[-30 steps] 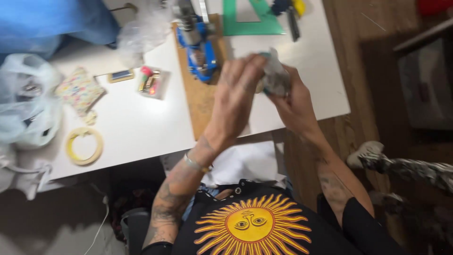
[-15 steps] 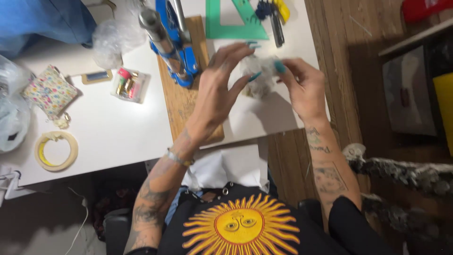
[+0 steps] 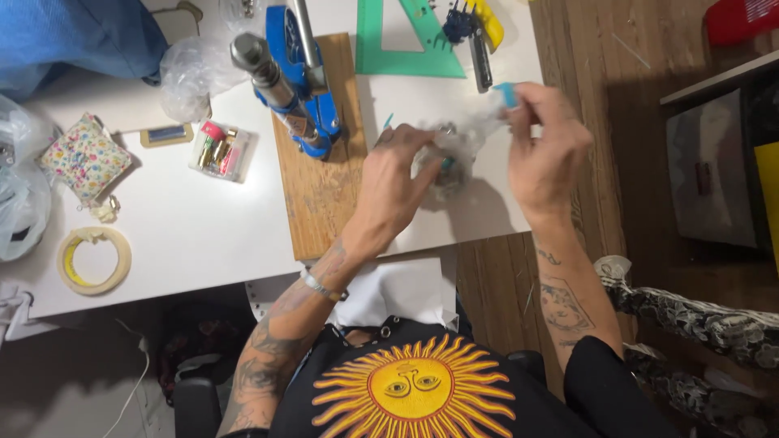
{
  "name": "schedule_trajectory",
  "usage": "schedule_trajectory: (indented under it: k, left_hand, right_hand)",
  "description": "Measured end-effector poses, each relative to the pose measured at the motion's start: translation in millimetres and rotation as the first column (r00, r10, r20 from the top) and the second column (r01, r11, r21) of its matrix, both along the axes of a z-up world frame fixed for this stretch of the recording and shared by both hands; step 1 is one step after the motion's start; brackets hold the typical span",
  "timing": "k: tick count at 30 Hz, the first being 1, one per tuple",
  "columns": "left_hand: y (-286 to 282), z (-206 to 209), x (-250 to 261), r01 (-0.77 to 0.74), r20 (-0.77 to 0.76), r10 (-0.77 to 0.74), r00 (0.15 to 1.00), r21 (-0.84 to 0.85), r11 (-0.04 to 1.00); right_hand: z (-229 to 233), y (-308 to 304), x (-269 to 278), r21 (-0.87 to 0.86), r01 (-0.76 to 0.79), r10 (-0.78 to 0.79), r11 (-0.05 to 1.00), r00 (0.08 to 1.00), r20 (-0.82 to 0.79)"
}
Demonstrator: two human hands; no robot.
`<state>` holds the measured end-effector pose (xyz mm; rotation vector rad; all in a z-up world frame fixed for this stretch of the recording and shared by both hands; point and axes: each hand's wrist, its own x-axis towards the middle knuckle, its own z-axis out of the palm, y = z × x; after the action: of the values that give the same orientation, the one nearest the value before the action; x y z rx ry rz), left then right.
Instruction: Attaching metal hardware to a white leather garment using a manual press
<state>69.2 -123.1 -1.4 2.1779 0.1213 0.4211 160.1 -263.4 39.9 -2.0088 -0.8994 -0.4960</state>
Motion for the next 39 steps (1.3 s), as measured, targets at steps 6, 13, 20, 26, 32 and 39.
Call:
schedule_trajectory:
  k: [6,13,20,26,32,39]
  left_hand:
    - [3,22,0,0.047,0.003,-0.047,0.999,-0.059,0.997]
    - [12,42,1,0.140,0.001,-0.142,0.990,-0.164,0.976]
    - [-2,35,-3,0.021,-0.086,-0.046,0.995,-0.276,0.961]
    - [-5,47,-6,0.081,-0.171,-0.147,0.974,-0.345,0.935]
    - [5,52,-8,0.079,-0.132,-0.125,0.983,-0.310,0.947]
    - [14,53,-6,0.078,-0.145,-0.140,0.979,-0.367,0.927]
  right_hand:
    - [8,-13,21,-0.029,0.065,-0.056,0.997,0.970,0.236]
    - [11,-3,27,0.053,0.048,-0.051,0.997,0.997,0.061]
    - [-13,-23,8,0.124,0.035,-0.055,0.992,0.984,0.167]
    - [-3,-6,-8,-0.155,-0.200,0.191,0.967,0.979,-0.073]
    - [-6,-1,12,0.032,-0.156,0.159,0.987,0.957,-0.243]
    - [17,-27,55,0.108,-0.281,0.298,0.954,0.933,-0.201]
